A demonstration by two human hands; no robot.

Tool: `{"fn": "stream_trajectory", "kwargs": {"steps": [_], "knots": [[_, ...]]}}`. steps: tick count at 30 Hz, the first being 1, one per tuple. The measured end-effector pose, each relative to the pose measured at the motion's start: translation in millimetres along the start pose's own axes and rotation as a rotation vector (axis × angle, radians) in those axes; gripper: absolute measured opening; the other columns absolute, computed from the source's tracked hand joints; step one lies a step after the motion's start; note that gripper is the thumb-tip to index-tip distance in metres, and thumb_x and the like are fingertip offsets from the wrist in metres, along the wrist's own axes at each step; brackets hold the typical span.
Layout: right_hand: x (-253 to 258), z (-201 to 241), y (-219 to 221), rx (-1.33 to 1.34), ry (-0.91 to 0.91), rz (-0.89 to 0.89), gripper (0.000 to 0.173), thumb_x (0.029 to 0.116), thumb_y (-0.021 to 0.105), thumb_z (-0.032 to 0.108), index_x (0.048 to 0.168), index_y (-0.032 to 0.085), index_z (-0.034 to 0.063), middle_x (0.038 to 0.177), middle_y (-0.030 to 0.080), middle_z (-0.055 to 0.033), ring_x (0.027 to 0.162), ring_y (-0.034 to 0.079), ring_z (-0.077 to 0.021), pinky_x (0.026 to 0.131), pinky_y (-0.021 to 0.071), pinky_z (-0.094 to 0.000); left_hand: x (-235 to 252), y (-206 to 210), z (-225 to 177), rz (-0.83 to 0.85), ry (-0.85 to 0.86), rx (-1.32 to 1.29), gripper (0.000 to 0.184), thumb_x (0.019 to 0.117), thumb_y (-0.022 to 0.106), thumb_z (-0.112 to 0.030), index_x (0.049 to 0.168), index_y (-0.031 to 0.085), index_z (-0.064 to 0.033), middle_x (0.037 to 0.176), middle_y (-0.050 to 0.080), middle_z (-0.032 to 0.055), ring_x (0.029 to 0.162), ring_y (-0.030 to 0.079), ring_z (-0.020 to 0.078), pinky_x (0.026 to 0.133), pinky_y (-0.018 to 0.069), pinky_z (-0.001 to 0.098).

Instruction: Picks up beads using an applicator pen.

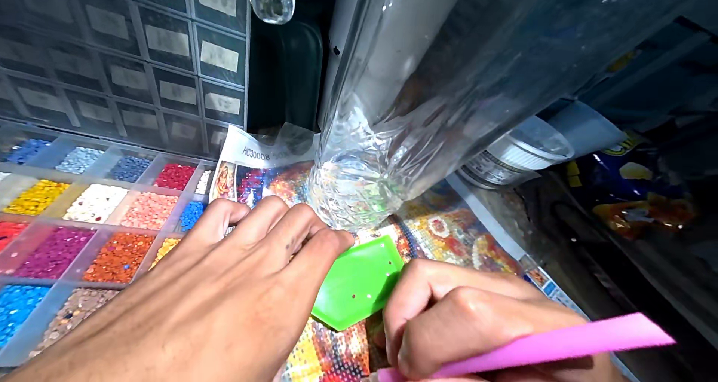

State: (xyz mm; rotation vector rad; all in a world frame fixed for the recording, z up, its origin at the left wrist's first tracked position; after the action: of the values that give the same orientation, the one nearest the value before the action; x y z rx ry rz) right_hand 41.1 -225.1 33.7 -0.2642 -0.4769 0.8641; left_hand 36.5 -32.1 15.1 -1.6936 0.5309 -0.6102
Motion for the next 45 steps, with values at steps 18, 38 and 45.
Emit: {"fn": "stream_trajectory", "kwargs": {"steps": [18, 38, 45], "knots": [[-0.1, -2.6, 4.7, -0.08, -0.024, 0.005, 0.009, 0.0988, 0.067, 0.008, 0.099, 0.069, -0.0001, 0.095, 0.068, -0.0085, 0.091, 0.068, -0.0106, 0.077, 0.0581, -0.0222, -1.0, 0.8, 1.0, -0.026, 0.017, 0.006, 0.086, 0.0771, 0.055, -0.073, 0.148, 0.052, -0.0237, 0.12, 0.062, 0.0023, 0.103, 0.058, 0.026, 0.081, 0.0401, 0.0495], [-0.3, 0.6, 7.4, -0.173, -0.033, 0.017, 0.012, 0.1, 0.066, 0.012, 0.101, 0.071, 0.0008, 0.096, 0.067, -0.0082, 0.09, 0.066, -0.0085, 0.075, 0.0554, -0.0192, -0.7, 0.1, 0.5, -0.039, 0.025, -0.005, 0.085, 0.0774, 0.058, -0.07, 0.147, 0.053, -0.0213, 0.12, 0.062, 0.0025, 0.104, 0.058, 0.026, 0.083, 0.0396, 0.05], [0.4, 0.6, 6.2, -0.084, -0.065, -0.012, 0.009, 0.0984, 0.067, 0.007, 0.096, 0.069, -0.001, 0.093, 0.067, -0.0089, 0.09, 0.067, -0.0108, 0.077, 0.057, -0.0221, -1.5, 0.9, 2.3, -0.032, 0.032, 0.009, 0.087, 0.0773, 0.054, -0.074, 0.148, 0.052, -0.0219, 0.121, 0.06, 0.0018, 0.105, 0.057, 0.0259, 0.081, 0.0405, 0.0495]]}}
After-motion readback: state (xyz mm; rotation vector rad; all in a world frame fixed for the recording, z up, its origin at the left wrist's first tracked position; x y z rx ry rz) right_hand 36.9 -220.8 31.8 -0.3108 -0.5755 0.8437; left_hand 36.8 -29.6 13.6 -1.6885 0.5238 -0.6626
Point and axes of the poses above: each hand's wrist, its own x-axis towards the middle knuckle, its own y-axis out of the palm, z = x × y, the point moved 5 cm from there along x, towards the middle knuckle
